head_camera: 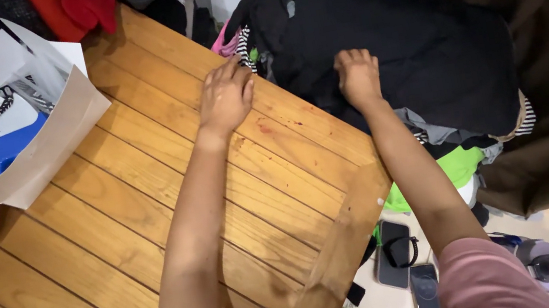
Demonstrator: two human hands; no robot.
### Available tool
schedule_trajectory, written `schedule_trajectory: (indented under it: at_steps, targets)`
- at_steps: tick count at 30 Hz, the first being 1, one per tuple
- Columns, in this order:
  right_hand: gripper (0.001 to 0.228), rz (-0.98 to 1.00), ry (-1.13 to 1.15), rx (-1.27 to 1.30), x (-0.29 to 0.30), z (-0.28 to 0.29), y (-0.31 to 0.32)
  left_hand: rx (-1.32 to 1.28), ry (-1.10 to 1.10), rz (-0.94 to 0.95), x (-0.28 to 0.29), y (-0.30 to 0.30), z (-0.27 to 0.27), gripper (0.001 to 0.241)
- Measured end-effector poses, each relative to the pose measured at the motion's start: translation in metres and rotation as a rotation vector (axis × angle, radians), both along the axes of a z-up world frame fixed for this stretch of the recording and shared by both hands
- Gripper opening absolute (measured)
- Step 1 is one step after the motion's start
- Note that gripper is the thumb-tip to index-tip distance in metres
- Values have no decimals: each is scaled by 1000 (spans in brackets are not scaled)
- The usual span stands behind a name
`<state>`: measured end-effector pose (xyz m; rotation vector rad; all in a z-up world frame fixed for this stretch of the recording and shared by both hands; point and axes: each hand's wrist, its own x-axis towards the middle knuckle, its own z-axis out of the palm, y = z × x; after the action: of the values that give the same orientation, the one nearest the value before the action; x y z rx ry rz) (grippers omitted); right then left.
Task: The person buttons a striped shirt laid on a wooden table, then folds it and sets it aside. Next, they pick up a gray long-sleeved shirt from a pile, lay it on the table, and begin folding it.
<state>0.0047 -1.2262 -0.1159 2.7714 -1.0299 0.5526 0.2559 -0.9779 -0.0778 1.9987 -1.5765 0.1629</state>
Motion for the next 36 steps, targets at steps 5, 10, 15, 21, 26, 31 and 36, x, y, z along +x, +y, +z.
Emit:
schedule_trajectory:
  at_steps: [5, 10, 15, 21, 26, 31, 36]
  targets:
    - [8, -37, -318, 57, 3, 19, 13, -7, -5, 6, -8, -4, 1, 26]
    - [8, -12, -501, 76, 2, 39, 29, -12, 30, 0, -39, -21, 10, 28]
    - [6, 139, -812, 66, 6, 44, 37, 175, 161, -123, -85, -53, 21, 84]
    - [7, 188, -840, 5, 4, 27, 34, 71, 295, -121, -119, -124, -26, 69]
    - [24, 181, -673, 120, 6, 59, 50, -298, 609, 0, -94, -187, -56, 46]
    - [61, 160, -350, 38, 0, 67, 43, -586, 770, -53, -93, -167, 12, 44]
    - [29, -388, -353, -109, -37, 17, -17, -828, 1334, -14, -85, -191, 9, 27]
